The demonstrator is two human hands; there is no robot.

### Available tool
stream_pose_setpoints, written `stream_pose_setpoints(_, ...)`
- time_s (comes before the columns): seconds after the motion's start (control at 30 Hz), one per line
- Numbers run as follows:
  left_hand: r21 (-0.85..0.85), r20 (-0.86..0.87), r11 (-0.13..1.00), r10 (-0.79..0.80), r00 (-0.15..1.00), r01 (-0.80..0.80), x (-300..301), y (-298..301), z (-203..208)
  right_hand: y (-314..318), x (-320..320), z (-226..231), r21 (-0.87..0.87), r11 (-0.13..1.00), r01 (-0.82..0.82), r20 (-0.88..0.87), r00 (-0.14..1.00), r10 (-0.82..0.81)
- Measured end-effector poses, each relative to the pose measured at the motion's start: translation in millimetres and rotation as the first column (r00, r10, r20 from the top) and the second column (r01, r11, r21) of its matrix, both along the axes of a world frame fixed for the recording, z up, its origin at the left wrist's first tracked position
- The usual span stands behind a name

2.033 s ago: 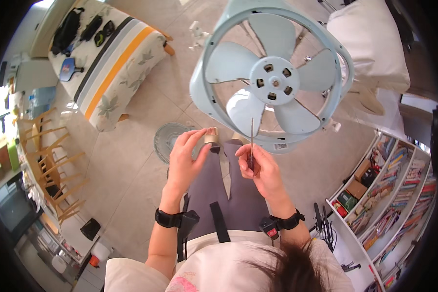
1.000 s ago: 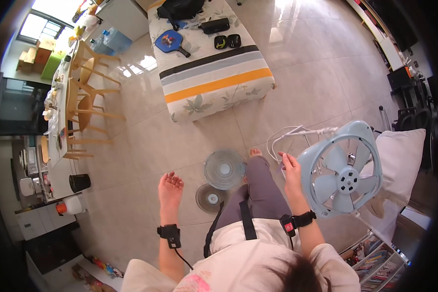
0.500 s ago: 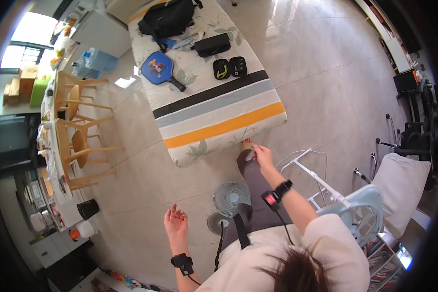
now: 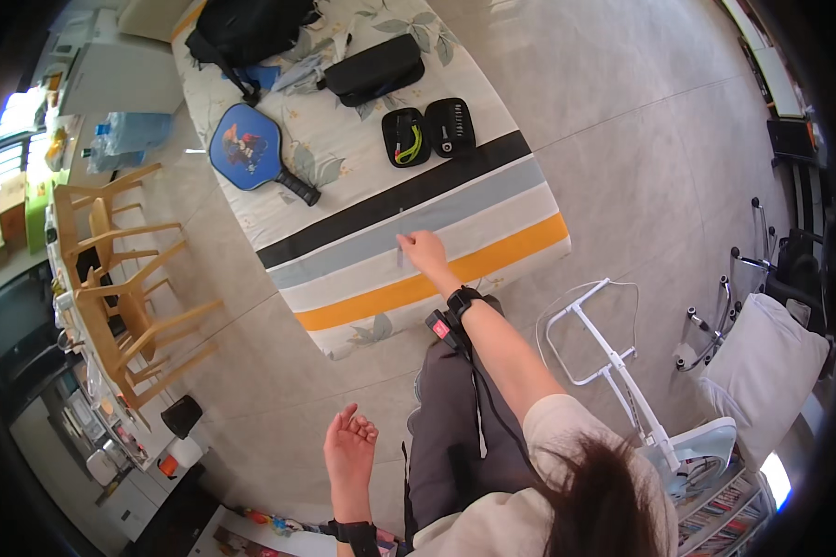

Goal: Disassembling a table fan to remove the grill and blades using tools.

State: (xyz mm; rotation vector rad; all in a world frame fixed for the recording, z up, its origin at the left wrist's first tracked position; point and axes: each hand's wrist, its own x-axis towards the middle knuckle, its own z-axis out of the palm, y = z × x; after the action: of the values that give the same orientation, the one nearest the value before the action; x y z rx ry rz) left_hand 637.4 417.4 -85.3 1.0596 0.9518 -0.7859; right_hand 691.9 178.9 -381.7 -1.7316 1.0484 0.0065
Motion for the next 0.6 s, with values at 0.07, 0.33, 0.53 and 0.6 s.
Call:
stream_pose_setpoints(0.07, 0.023, -0.016, 1.000, -0.018, 1.000, 0.018, 9, -2, -10, -11, 10, -3, -0.035, 0.999, -0.004, -0.032, 0.999, 0.003)
stream_pose_setpoints(0.33, 0.014, -0.115, 0.996, -0.085, 0.990, 0.087, 34, -4, -57, -130, 50, -12, -0.547, 0.765, 0.339, 0.072, 0.930, -0.361)
stream_pose_setpoints(0.53, 0.016, -0.120, 0.989, -0.145, 0.982, 0.148, 60, -1, -58, -138, 68, -17, -0.571, 0.813, 0.116, -0.254, 0.917, -0.309)
stream_pose_setpoints(0.6, 0.030, -0.126, 0.985, -0.163, 0.978, 0.168, 70, 3, -59, -141, 69, -18, -0.607, 0.789, 0.094, -0.264, 0.913, -0.312)
